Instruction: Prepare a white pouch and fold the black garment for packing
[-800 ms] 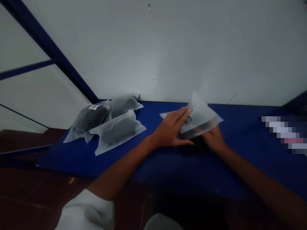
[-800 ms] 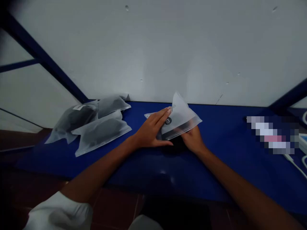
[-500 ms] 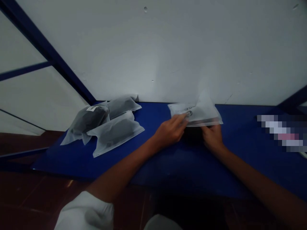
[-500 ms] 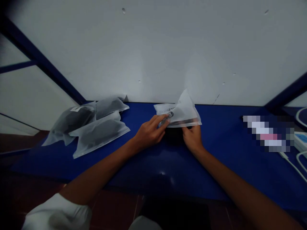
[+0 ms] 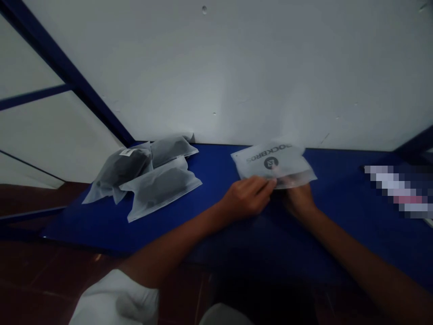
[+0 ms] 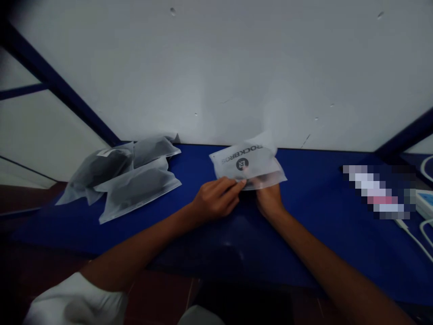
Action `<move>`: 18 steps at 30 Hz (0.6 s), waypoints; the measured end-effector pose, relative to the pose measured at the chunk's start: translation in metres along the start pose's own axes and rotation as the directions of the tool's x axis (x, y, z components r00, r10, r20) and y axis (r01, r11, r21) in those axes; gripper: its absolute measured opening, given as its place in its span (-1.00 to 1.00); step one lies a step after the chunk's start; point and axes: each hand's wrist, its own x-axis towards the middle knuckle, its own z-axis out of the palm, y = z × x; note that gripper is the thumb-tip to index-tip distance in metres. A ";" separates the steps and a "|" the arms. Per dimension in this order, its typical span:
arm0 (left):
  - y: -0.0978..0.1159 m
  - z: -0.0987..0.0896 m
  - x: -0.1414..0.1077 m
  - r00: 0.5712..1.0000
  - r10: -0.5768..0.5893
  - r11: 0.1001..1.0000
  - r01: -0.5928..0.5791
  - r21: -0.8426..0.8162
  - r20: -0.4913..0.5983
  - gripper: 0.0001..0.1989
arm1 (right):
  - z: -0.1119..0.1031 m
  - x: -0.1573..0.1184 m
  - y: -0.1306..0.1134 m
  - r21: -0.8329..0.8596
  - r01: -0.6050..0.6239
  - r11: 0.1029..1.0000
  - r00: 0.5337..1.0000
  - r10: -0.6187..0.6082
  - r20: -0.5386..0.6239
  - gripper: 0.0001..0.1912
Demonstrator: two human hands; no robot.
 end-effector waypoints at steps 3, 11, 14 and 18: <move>-0.010 0.001 -0.002 0.999 -0.046 0.999 0.046 0.005 -0.020 -0.78 | 0.002 0.000 -0.004 -0.022 -0.236 0.971 0.960 0.237 0.152 -0.59; 0.003 0.003 -0.004 0.896 -0.288 0.951 0.308 -0.007 0.337 -0.60 | -0.002 0.005 -0.005 -0.133 -0.045 0.990 0.999 0.047 0.007 -0.56; 0.013 0.006 -0.005 0.895 -0.198 0.948 0.278 -0.155 0.399 -0.56 | 0.001 0.005 0.000 -0.114 0.056 0.992 0.994 -0.066 -0.086 -0.62; 0.025 0.009 -0.005 0.953 -0.119 0.945 0.196 -0.263 0.280 -0.55 | 0.007 0.001 0.005 0.006 -0.002 1.000 0.999 0.002 -0.045 -0.64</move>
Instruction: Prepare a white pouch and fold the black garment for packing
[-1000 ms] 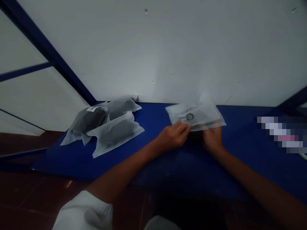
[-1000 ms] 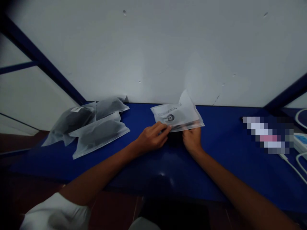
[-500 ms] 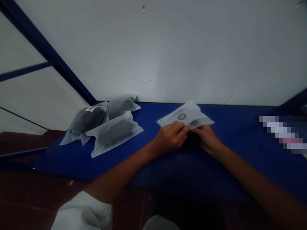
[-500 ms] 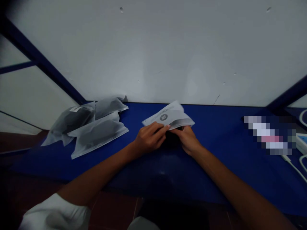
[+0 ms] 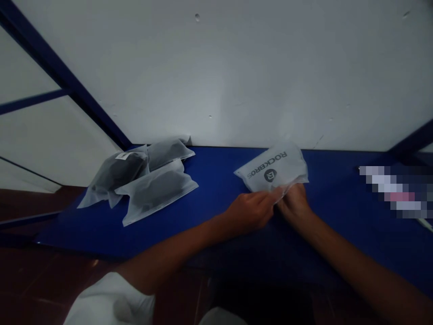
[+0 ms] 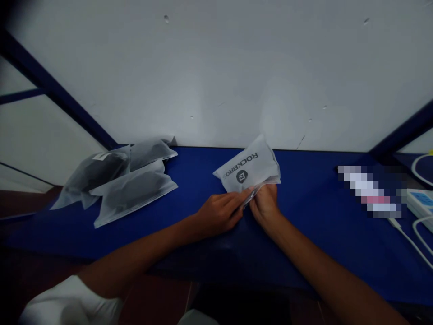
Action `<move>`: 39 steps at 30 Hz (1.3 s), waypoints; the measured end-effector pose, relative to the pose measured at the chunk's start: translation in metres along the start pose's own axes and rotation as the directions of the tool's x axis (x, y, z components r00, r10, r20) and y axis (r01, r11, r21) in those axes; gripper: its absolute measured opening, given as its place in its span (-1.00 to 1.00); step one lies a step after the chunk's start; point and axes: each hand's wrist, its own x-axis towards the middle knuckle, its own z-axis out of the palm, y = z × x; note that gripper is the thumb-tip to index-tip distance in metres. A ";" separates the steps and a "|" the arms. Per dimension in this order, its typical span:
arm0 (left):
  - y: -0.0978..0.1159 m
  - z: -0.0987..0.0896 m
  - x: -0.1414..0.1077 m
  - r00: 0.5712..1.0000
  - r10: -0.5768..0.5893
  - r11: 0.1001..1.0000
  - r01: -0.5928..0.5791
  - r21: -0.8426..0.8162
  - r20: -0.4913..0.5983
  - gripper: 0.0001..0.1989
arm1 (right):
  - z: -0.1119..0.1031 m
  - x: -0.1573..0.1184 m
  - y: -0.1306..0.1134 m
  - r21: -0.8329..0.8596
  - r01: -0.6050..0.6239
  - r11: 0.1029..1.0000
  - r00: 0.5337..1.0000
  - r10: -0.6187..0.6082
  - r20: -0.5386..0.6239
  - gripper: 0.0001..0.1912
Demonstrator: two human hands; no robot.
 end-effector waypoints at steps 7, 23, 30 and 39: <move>-0.027 -0.005 -0.001 0.982 -0.158 0.978 0.170 0.119 -0.103 -0.60 | -0.004 0.006 -0.006 -0.116 -0.199 0.973 0.919 0.226 0.323 -0.72; -0.066 -0.028 0.003 0.962 -0.028 0.986 -0.018 0.166 0.272 -0.76 | -0.061 0.039 -0.023 -0.810 0.268 0.522 0.937 0.054 0.345 -0.71; -0.061 -0.028 0.002 0.962 0.003 0.986 -0.048 0.157 0.273 -0.88 | -0.041 0.023 -0.031 -0.616 -0.086 0.783 0.778 0.439 0.449 -0.66; -0.035 -0.007 0.001 0.984 0.103 0.980 -0.125 0.154 0.144 -0.83 | -0.035 0.018 -0.017 -0.547 -0.332 0.768 0.720 0.581 0.379 -0.63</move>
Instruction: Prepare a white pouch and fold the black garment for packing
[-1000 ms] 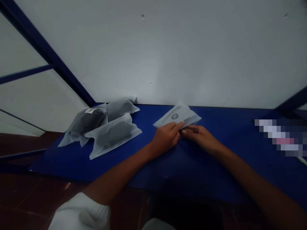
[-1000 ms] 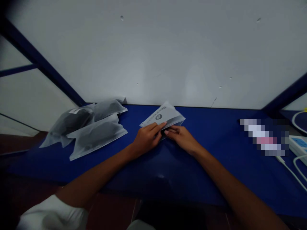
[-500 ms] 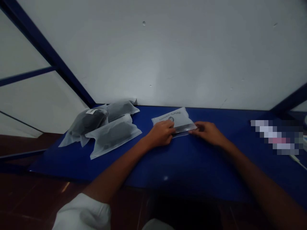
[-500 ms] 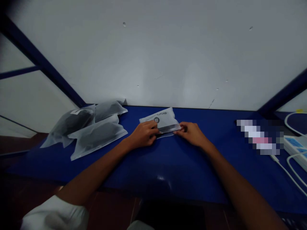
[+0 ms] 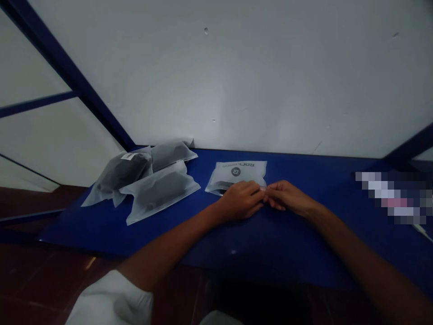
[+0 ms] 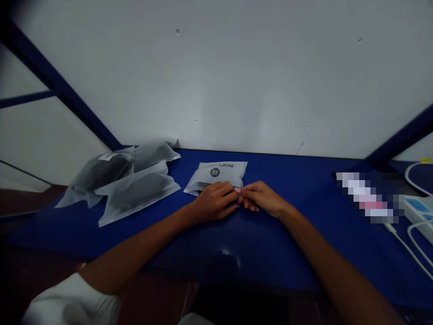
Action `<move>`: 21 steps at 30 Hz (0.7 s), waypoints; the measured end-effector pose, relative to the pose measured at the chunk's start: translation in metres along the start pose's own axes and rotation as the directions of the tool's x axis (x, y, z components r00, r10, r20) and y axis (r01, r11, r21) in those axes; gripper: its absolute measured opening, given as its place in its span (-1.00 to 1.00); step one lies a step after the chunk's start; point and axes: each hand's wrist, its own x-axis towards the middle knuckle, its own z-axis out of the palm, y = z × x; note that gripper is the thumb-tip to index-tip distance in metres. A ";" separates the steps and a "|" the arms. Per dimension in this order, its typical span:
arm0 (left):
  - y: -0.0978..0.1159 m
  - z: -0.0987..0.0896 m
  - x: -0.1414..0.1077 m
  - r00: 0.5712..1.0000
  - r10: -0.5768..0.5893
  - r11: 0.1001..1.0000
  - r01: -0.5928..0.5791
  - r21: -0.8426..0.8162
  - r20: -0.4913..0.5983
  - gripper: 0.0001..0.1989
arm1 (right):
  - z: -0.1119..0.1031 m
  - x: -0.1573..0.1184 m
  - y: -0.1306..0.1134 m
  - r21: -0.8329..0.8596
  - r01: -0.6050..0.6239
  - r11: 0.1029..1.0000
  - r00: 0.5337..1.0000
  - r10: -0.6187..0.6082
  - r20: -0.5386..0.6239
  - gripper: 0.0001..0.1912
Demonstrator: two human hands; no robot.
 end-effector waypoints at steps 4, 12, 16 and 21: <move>-0.004 -0.003 0.001 0.996 -0.016 0.997 0.022 0.074 -0.084 -0.79 | 0.005 -0.001 -0.002 -0.001 0.009 1.000 0.998 -0.009 0.064 -0.59; -0.038 -0.012 -0.004 0.995 -0.082 0.968 0.066 0.243 0.058 -0.78 | -0.041 0.007 -0.001 0.290 0.123 0.949 0.975 -0.060 -0.216 -0.59; -0.055 -0.003 -0.011 0.983 -0.170 0.951 0.146 0.272 0.069 -0.63 | -0.065 0.009 0.002 0.319 0.173 0.932 0.947 -0.068 -0.314 -0.63; -0.061 0.010 -0.015 0.981 -0.178 0.962 0.157 0.222 0.079 -0.76 | -0.061 0.012 0.005 0.207 0.145 0.968 0.905 -0.044 -0.424 -0.64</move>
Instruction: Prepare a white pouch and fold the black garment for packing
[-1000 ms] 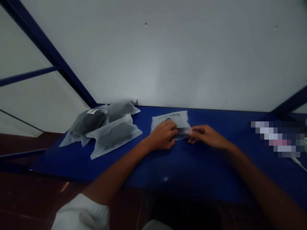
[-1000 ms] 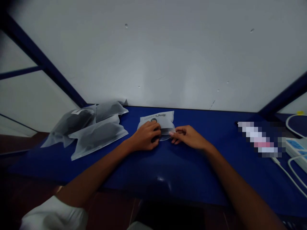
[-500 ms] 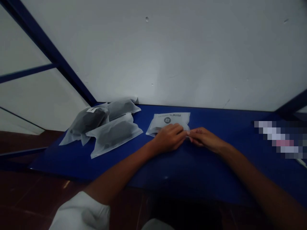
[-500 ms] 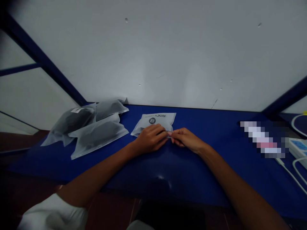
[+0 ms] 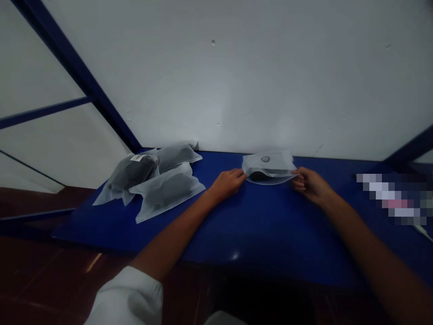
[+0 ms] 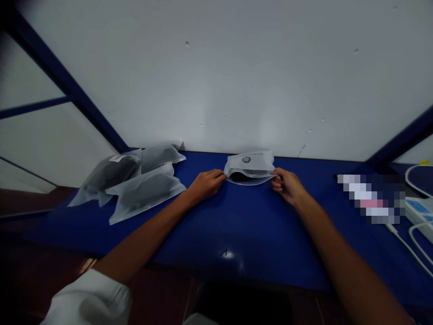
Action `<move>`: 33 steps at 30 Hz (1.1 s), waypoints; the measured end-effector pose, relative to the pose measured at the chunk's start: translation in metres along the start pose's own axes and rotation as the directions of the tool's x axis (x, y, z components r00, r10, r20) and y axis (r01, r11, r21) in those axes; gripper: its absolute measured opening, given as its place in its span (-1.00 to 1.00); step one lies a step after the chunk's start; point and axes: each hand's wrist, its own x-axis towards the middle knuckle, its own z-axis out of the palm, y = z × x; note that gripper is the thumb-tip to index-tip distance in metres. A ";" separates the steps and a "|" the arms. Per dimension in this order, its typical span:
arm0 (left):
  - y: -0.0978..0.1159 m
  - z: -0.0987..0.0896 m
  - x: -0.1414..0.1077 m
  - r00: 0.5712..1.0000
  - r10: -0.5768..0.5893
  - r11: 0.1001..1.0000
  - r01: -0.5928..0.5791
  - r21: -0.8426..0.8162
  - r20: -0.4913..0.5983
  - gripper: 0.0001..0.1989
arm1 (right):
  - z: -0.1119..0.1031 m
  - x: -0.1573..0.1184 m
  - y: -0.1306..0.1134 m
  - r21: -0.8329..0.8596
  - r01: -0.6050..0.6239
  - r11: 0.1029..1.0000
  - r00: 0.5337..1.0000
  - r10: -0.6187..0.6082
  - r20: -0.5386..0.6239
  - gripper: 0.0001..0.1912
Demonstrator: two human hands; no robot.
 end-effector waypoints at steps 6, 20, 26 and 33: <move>0.012 -0.005 0.004 0.962 0.096 0.987 -0.126 -0.104 -0.256 -0.78 | 0.012 -0.008 0.006 -0.624 0.191 0.758 0.847 -0.448 -0.286 -0.68; 0.029 -0.006 0.004 0.918 0.028 0.931 -0.169 -0.324 -0.396 -0.84 | 0.058 -0.030 0.023 -0.604 0.790 -0.105 0.304 -0.789 0.534 -0.94; 0.032 -0.006 0.002 0.910 -0.039 0.924 -0.125 -0.361 -0.413 -0.89 | 0.056 -0.030 0.020 -0.641 0.754 -0.145 0.255 -0.834 0.489 -0.88; 0.037 -0.014 0.003 0.897 -0.088 0.893 -0.120 -0.433 -0.432 -0.89 | 0.055 -0.033 0.018 -0.646 0.684 -0.338 0.086 -0.842 0.532 -0.81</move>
